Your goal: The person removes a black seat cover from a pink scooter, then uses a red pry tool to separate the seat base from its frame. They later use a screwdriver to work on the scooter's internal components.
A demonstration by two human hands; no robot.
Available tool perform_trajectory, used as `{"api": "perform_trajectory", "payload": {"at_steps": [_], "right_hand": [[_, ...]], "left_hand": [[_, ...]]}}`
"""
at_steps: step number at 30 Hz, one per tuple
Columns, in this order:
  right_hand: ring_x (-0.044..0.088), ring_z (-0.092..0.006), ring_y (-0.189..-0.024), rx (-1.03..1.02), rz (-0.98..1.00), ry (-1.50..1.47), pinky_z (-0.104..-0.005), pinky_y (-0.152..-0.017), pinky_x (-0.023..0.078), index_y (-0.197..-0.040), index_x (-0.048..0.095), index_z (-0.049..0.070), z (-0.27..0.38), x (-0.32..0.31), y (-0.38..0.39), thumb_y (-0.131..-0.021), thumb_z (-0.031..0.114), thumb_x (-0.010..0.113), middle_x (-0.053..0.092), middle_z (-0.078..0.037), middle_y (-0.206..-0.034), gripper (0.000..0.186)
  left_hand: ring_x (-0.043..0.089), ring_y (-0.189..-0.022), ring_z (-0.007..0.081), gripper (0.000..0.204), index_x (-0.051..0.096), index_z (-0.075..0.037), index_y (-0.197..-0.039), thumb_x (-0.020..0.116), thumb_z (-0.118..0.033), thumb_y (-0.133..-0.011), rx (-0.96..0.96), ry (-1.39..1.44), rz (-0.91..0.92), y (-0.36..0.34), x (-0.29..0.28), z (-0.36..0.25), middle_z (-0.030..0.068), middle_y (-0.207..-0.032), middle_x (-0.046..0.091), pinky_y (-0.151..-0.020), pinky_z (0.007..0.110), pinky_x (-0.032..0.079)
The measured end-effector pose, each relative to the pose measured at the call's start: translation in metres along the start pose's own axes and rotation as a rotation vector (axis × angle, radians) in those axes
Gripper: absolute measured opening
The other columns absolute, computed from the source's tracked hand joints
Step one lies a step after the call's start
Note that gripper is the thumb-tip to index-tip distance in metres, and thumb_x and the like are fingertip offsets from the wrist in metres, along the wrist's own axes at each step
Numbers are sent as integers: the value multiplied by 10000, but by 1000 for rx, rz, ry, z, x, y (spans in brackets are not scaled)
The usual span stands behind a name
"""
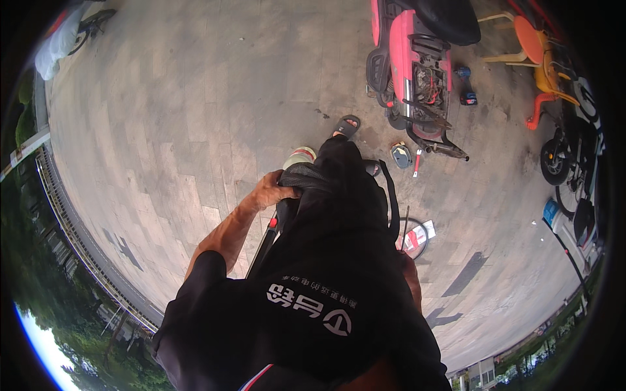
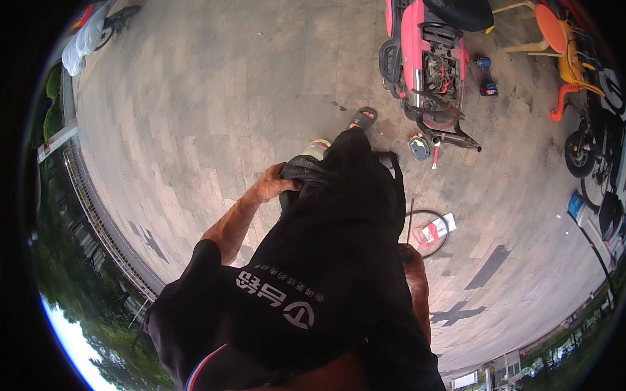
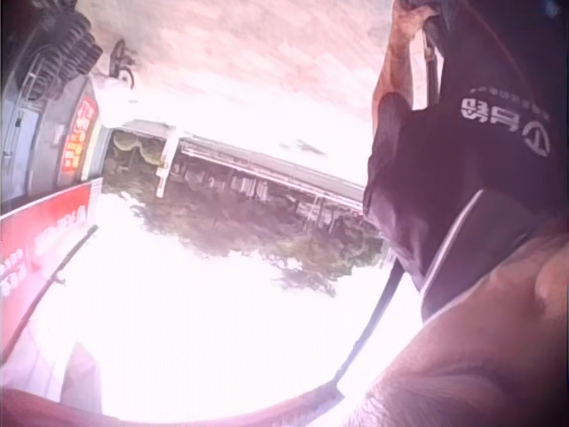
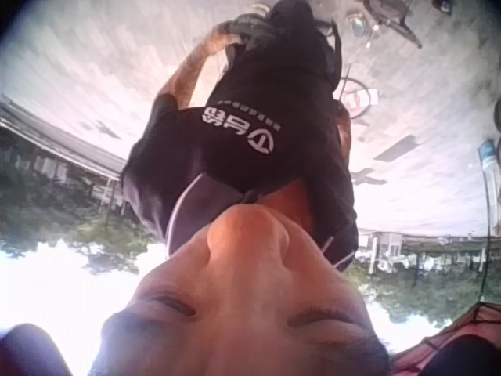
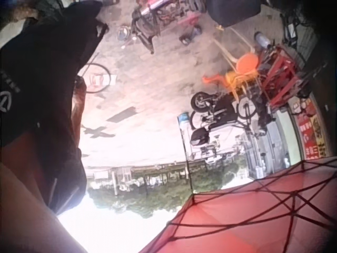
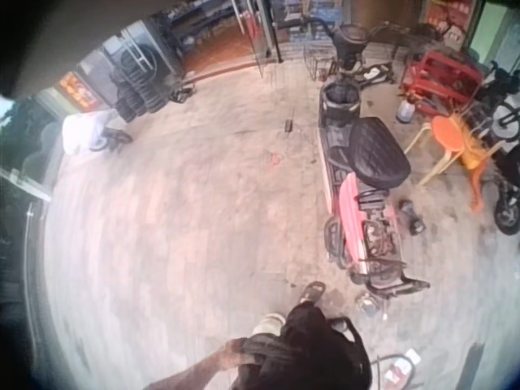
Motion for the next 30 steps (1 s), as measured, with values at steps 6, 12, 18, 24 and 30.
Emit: {"api": "perform_trajectory", "payload": {"at_steps": [6,12,18,24,30], "right_hand": [[603,-128,-866,-239,-147,-110,-299,-776,491,-1060,623,20,-71,-34,22,-895,243,671,654,-38,-942,282],[568,-114,-693,-277,-250,342,-277,-620,464,-1058,593,16,43,-30,23,-920,239,631,641,-46,-883,264],[547,-91,-619,-250,-224,313,-254,-549,446,-1046,598,20,102,22,13,-914,154,610,629,-30,-828,188],[510,-57,-666,-373,-185,573,-226,-618,433,-1028,611,22,132,44,-10,-922,121,584,594,13,-780,147],[559,-64,-649,-338,-172,588,-218,-577,451,-1052,599,20,146,47,-13,-932,105,578,621,-4,-795,149]], "left_hand": [[549,-1189,298,803,518,-10,-1316,798,-451,-706,-20,-515,231,-48,4,-80,182,-1247,596,-1020,380,416],[357,-1363,368,1080,232,-70,-1509,727,-637,-734,-61,176,340,-33,-30,-3,206,-1470,382,-1096,498,321],[280,-1417,297,940,222,-12,-1512,707,-470,-848,51,319,97,2,6,25,195,-1502,340,-1139,384,266],[462,-1272,230,780,295,58,-1463,666,-330,-898,16,307,-25,8,16,5,163,-1375,494,-1073,325,357],[461,-1276,238,731,353,35,-1445,672,-321,-891,-7,331,-6,5,20,-1,162,-1365,505,-1069,334,363]]}}
Point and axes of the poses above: each hand's wrist, its own y-axis away from the middle knuckle, its own x-axis out of the palm, z = x × y, the point moved 3 cm from there along -y, towards the middle knuckle
